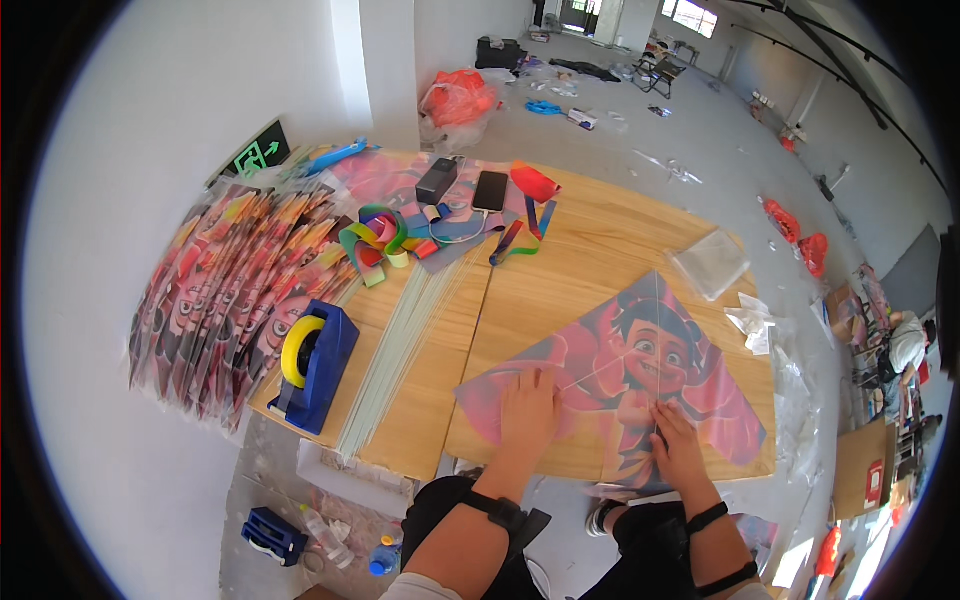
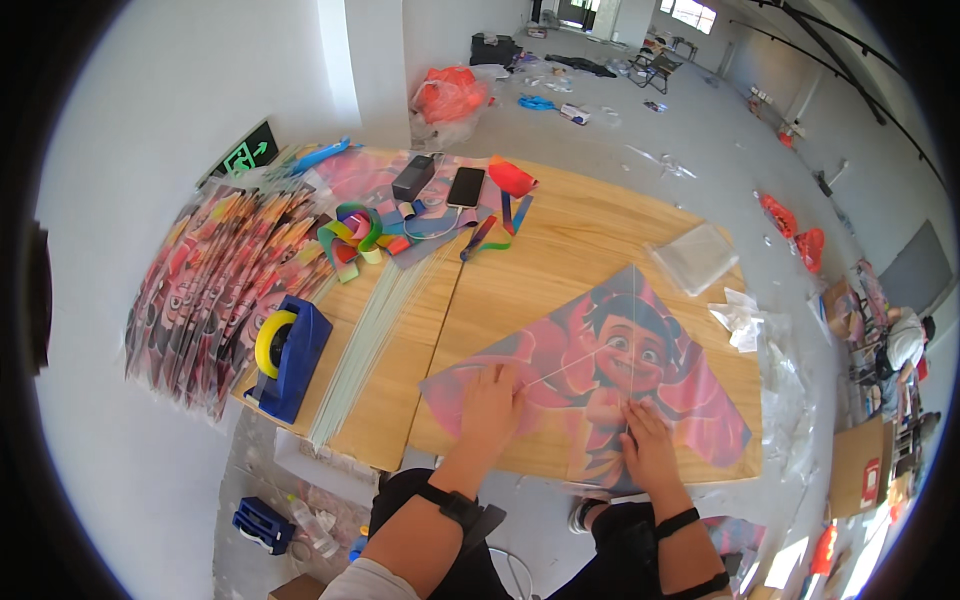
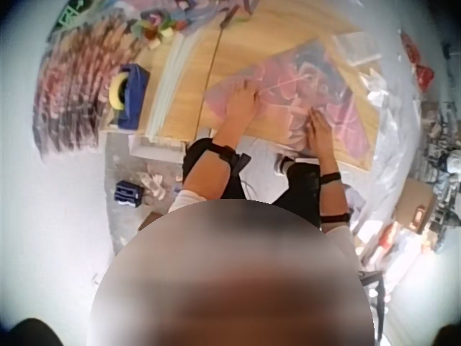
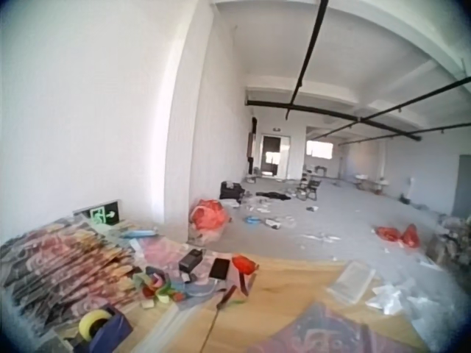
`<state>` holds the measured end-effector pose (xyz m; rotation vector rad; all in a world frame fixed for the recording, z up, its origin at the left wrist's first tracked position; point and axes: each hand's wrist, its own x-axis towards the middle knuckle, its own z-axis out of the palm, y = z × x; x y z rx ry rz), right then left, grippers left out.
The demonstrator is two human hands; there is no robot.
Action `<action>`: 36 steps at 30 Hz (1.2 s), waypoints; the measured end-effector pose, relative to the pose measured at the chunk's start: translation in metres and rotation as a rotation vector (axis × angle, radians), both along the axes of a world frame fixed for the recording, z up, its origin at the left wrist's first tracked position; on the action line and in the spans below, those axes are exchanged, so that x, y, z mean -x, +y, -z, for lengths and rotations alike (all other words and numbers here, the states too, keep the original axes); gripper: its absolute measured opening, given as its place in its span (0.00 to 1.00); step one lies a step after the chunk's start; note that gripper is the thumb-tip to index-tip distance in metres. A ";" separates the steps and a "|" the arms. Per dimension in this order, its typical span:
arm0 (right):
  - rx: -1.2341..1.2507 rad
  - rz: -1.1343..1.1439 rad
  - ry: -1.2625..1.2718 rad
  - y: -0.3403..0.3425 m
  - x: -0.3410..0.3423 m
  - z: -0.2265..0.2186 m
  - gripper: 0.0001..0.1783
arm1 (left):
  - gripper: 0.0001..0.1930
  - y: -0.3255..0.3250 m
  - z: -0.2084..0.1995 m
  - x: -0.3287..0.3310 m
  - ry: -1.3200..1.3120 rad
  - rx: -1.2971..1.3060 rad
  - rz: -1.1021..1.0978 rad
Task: Assemble a kite by attaching the central rod and spine to the printed kite sail using adhesive strips.
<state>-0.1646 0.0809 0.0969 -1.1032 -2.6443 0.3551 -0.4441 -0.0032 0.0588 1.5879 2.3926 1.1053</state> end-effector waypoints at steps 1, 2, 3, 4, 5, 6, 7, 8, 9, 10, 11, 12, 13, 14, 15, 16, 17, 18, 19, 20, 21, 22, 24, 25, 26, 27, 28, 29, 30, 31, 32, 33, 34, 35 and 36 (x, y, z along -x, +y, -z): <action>-0.004 0.000 -0.006 0.003 -0.004 0.001 0.28 | 0.21 -0.001 -0.009 -0.006 0.085 -0.007 -0.059; -0.009 0.001 -0.011 0.004 -0.007 0.002 0.28 | 0.21 -0.005 -0.018 -0.017 0.079 -0.013 -0.049; -0.013 0.006 -0.012 0.005 -0.005 0.003 0.28 | 0.27 -0.013 -0.025 -0.029 0.163 0.018 0.033; -0.007 0.003 0.018 0.005 -0.003 0.003 0.27 | 0.34 -0.020 -0.026 -0.039 0.246 0.049 0.113; 0.002 -0.003 0.048 0.005 0.001 0.002 0.26 | 0.34 -0.026 -0.021 -0.047 0.243 0.048 0.112; 0.001 0.000 0.044 0.004 0.003 0.002 0.26 | 0.36 -0.031 -0.017 -0.057 0.235 0.099 0.123; -0.045 0.008 0.077 0.003 0.008 0.003 0.24 | 0.38 -0.034 -0.013 -0.062 0.228 0.151 0.135; -0.094 0.018 0.108 0.003 0.013 0.003 0.23 | 0.38 -0.032 -0.013 -0.063 0.224 0.148 0.141; -0.096 0.023 0.103 0.004 0.018 0.005 0.23 | 0.40 -0.029 -0.014 -0.063 0.226 0.185 0.133; -0.085 0.013 0.152 0.005 0.025 0.007 0.20 | 0.42 -0.027 -0.014 -0.064 0.228 0.223 0.126; -0.071 0.002 0.201 0.005 0.033 0.009 0.18 | 0.42 -0.025 -0.009 -0.064 0.224 0.224 0.131; -0.080 0.005 0.196 0.000 0.048 0.001 0.18 | 0.42 -0.025 -0.007 -0.062 0.201 0.227 0.116; 0.064 0.033 0.222 -0.004 0.067 -0.009 0.17 | 0.42 -0.027 -0.006 -0.060 0.178 0.230 0.102; 0.224 0.059 0.251 -0.007 0.085 -0.012 0.16 | 0.42 -0.031 -0.007 -0.058 0.177 0.235 0.101; 0.226 0.065 0.249 -0.005 0.100 -0.009 0.16 | 0.42 -0.034 -0.009 -0.055 0.198 0.281 0.103; 0.243 0.014 0.263 -0.001 0.116 0.000 0.15 | 0.43 -0.037 -0.008 -0.051 0.221 0.332 0.099; 0.250 -0.032 0.276 0.003 0.129 0.004 0.15 | 0.43 -0.038 -0.007 -0.050 0.219 0.331 0.103; 0.246 -0.024 0.273 0.008 0.140 0.004 0.15 | 0.43 -0.039 -0.006 -0.051 0.190 0.340 0.114; 0.132 -0.119 0.231 0.012 0.150 0.003 0.14 | 0.43 -0.039 -0.005 -0.051 0.161 0.349 0.123; 0.022 -0.218 0.191 0.015 0.158 0.005 0.13 | 0.43 -0.040 -0.005 -0.050 0.159 0.350 0.124; 0.024 -0.218 0.189 0.018 0.162 0.007 0.13 | 0.43 -0.041 -0.006 -0.048 0.156 0.357 0.116; 0.022 -0.265 0.181 0.019 0.166 0.008 0.12 | 0.44 -0.042 -0.006 -0.047 0.152 0.363 0.108; 0.025 -0.328 0.176 0.020 0.174 0.013 0.11 | 0.44 -0.040 0.000 -0.041 0.142 0.327 0.085; 0.031 -0.318 0.194 0.020 0.174 0.014 0.11 | 0.43 -0.039 0.002 -0.039 0.133 0.289 0.071; 0.039 -0.308 0.210 0.020 0.175 0.015 0.11 | 0.43 -0.039 0.002 -0.037 0.130 0.293 0.063; 0.044 -0.315 0.208 0.019 0.177 0.016 0.11 | 0.44 -0.038 0.002 -0.034 0.126 0.273 0.055; 0.089 -0.287 0.222 0.019 0.177 0.017 0.10 | 0.44 -0.037 0.002 -0.032 0.123 0.252 0.048; 0.132 -0.257 0.235 0.018 0.179 0.016 0.09 | 0.44 -0.036 0.002 -0.030 0.121 0.255 0.042; 0.136 -0.262 0.235 0.019 0.180 0.018 0.09 | 0.44 -0.036 0.002 -0.028 0.125 0.268 0.041; 0.161 -0.239 0.263 0.022 0.182 0.021 0.08 | 0.44 -0.036 0.002 -0.025 0.129 0.282 0.039; 0.185 -0.211 0.289 0.023 0.184 0.022 0.08 | 0.44 -0.035 0.001 -0.024 0.126 0.284 0.039; 0.188 -0.211 0.288 0.023 0.185 0.023 0.08 | 0.44 -0.035 0.000 -0.023 0.116 0.273 0.038; 0.190 -0.189 0.305 0.022 0.186 0.024 0.08 | 0.43 -0.035 -0.001 -0.021 0.107 0.263 0.037; 0.193 -0.167 0.323 0.022 0.187 0.025 0.08 | 0.43 -0.033 -0.002 -0.018 0.106 0.267 0.037; 0.197 -0.167 0.322 0.021 0.188 0.027 0.08 | 0.43 -0.030 -0.003 -0.014 0.125 0.254 0.034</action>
